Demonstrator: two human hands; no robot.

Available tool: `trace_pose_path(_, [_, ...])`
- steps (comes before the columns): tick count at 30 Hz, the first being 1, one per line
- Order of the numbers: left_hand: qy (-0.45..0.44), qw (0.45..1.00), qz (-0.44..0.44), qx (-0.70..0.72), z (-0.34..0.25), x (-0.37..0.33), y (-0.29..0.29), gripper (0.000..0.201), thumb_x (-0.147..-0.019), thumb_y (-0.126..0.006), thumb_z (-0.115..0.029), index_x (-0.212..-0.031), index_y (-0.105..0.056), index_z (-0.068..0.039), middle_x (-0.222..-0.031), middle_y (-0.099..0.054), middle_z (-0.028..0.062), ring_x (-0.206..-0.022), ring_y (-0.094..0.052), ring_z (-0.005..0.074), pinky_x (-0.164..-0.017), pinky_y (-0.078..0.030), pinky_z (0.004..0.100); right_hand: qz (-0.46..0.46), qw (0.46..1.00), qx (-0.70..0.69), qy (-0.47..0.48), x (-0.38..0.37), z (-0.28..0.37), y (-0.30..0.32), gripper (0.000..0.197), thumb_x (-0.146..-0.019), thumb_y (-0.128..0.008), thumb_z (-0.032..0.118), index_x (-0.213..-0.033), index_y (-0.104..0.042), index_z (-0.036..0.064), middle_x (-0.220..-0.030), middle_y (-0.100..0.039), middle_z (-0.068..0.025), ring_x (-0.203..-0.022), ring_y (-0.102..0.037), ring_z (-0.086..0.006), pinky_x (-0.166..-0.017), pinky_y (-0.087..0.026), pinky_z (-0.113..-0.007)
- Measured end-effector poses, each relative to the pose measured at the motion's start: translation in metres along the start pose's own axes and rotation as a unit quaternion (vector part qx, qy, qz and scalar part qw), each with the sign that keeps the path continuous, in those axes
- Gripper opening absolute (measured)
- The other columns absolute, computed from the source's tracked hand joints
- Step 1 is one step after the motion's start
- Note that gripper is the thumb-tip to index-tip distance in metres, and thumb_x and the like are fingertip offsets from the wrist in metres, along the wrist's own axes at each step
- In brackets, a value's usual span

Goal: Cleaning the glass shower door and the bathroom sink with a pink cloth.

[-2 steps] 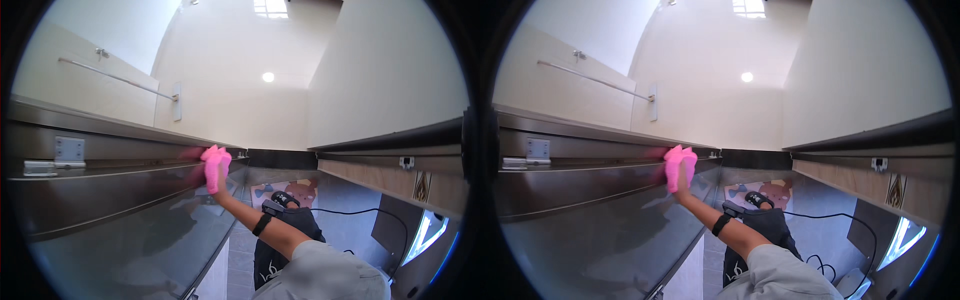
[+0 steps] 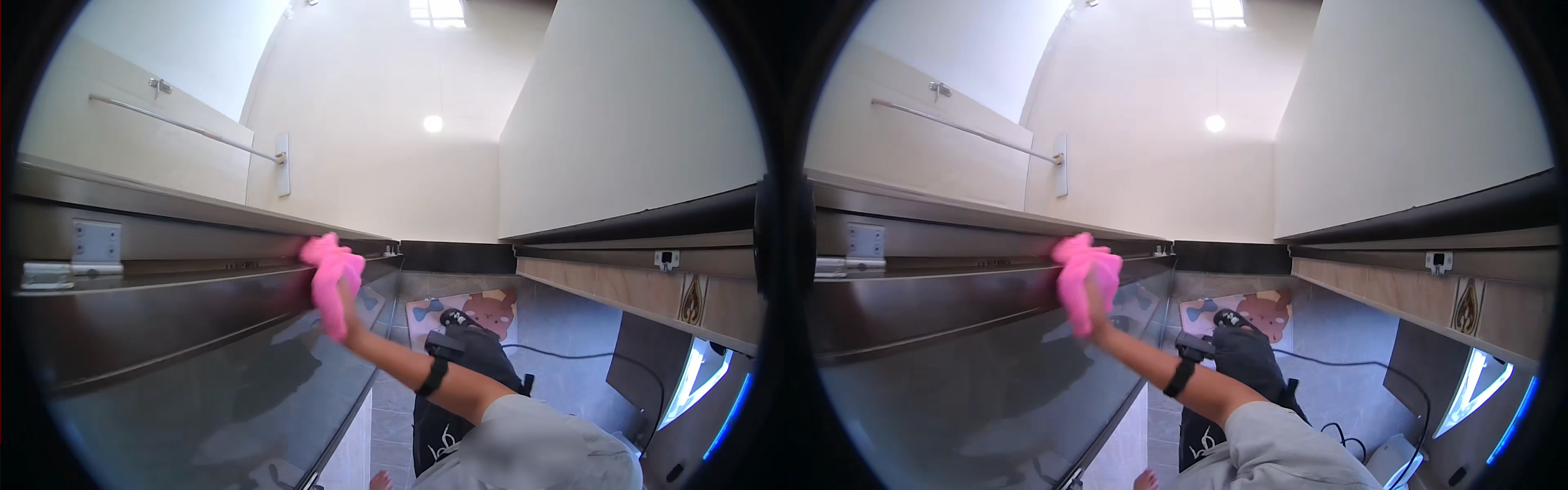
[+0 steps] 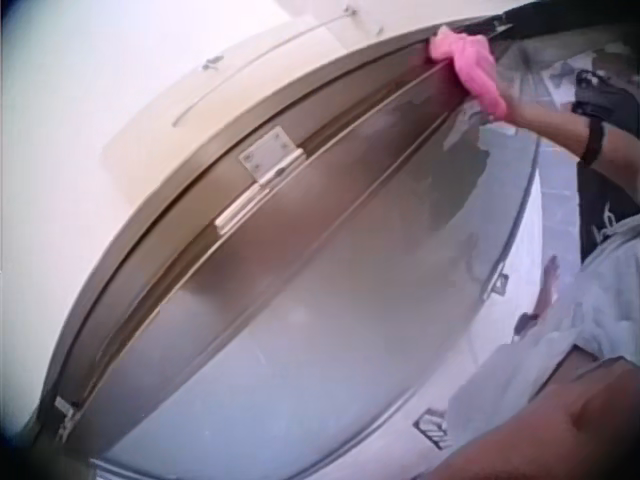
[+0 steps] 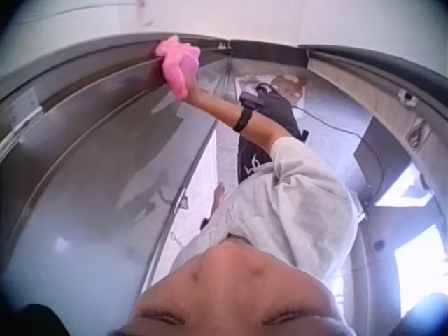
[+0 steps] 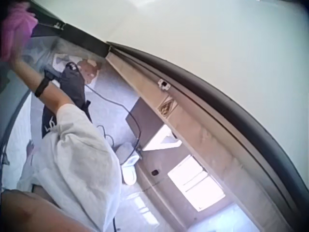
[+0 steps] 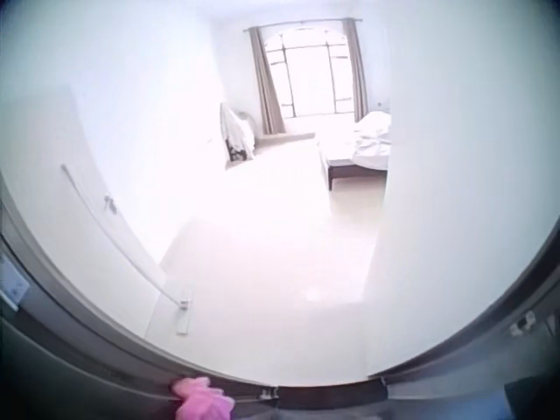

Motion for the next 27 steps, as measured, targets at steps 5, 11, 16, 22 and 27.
trace_pose_path(5, [-0.231,0.968,0.077,0.065,-0.239,0.092,-0.081,0.038,-0.101,-0.047,-0.037,-0.123,-0.057,-0.007,-0.114,-0.065,0.0087,-0.106,-0.061,0.0169,-0.088,-0.047,0.0337,0.103,0.974,0.116,0.164,-0.027,0.122,-0.030,0.046,-0.097,-0.048,0.019,-0.138,-0.042,-0.0013,-0.137,-0.047,-0.0190,-0.134,-0.038,-0.0334,-0.113,-0.023,-0.041])
trace_pose_path(11, [-0.317,0.944,0.079,0.041,-0.350,0.147,-0.094,0.034,-0.101,-0.048,-0.034,-0.119,-0.061,-0.008,-0.107,-0.068,0.0045,-0.097,-0.063,0.0123,-0.082,-0.047,0.0271,-0.022,0.957,-0.128,-0.261,-0.032,0.003,0.029,0.042,-0.096,-0.047,0.017,-0.133,-0.043,-0.0028,-0.128,-0.049,-0.0183,-0.122,-0.046,-0.0323,-0.108,-0.030,-0.040])
trace_pose_path(16, [-0.304,0.951,0.037,0.034,-0.358,0.122,-0.091,0.033,-0.099,-0.053,-0.035,-0.110,-0.064,-0.006,-0.096,-0.069,0.0043,-0.086,-0.064,0.0116,-0.074,-0.049,0.0259,0.092,0.990,0.013,-0.103,-0.042,0.116,-0.027,0.042,-0.096,-0.049,0.018,-0.133,-0.044,-0.0009,-0.123,-0.050,-0.0155,-0.116,-0.048,-0.0289,-0.103,-0.034,-0.037])
trace_pose_path(22, [-0.331,0.942,0.023,-0.047,-0.351,0.106,-0.102,0.038,-0.096,-0.057,-0.036,-0.107,-0.064,-0.001,-0.090,-0.069,0.0085,-0.078,-0.066,0.0147,-0.073,-0.052,0.0284,0.200,0.978,0.049,-0.007,-0.051,0.218,-0.066,0.048,-0.091,-0.055,0.018,-0.132,-0.043,-0.0030,-0.128,-0.048,-0.0171,-0.118,-0.048,-0.0326,-0.106,-0.032,-0.039])
trace_pose_path(27, [-0.394,0.919,0.019,-0.021,-0.376,0.077,-0.091,0.038,-0.094,-0.060,-0.037,-0.107,-0.065,-0.002,-0.089,-0.070,0.0094,-0.078,-0.066,0.0164,-0.072,-0.052,0.0292,0.327,0.942,-0.028,0.066,-0.045,0.256,-0.052,0.052,-0.091,-0.054,0.020,-0.138,-0.041,0.0019,-0.128,-0.050,-0.0146,-0.124,-0.043,-0.0303,-0.109,-0.027,-0.042])
Point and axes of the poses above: each hand's wrist, its own x-axis away from the middle knuckle, its own y-axis out of the back of the hand, z = x × y, the point moved 6 cm from there along -x, towards the middle knuckle
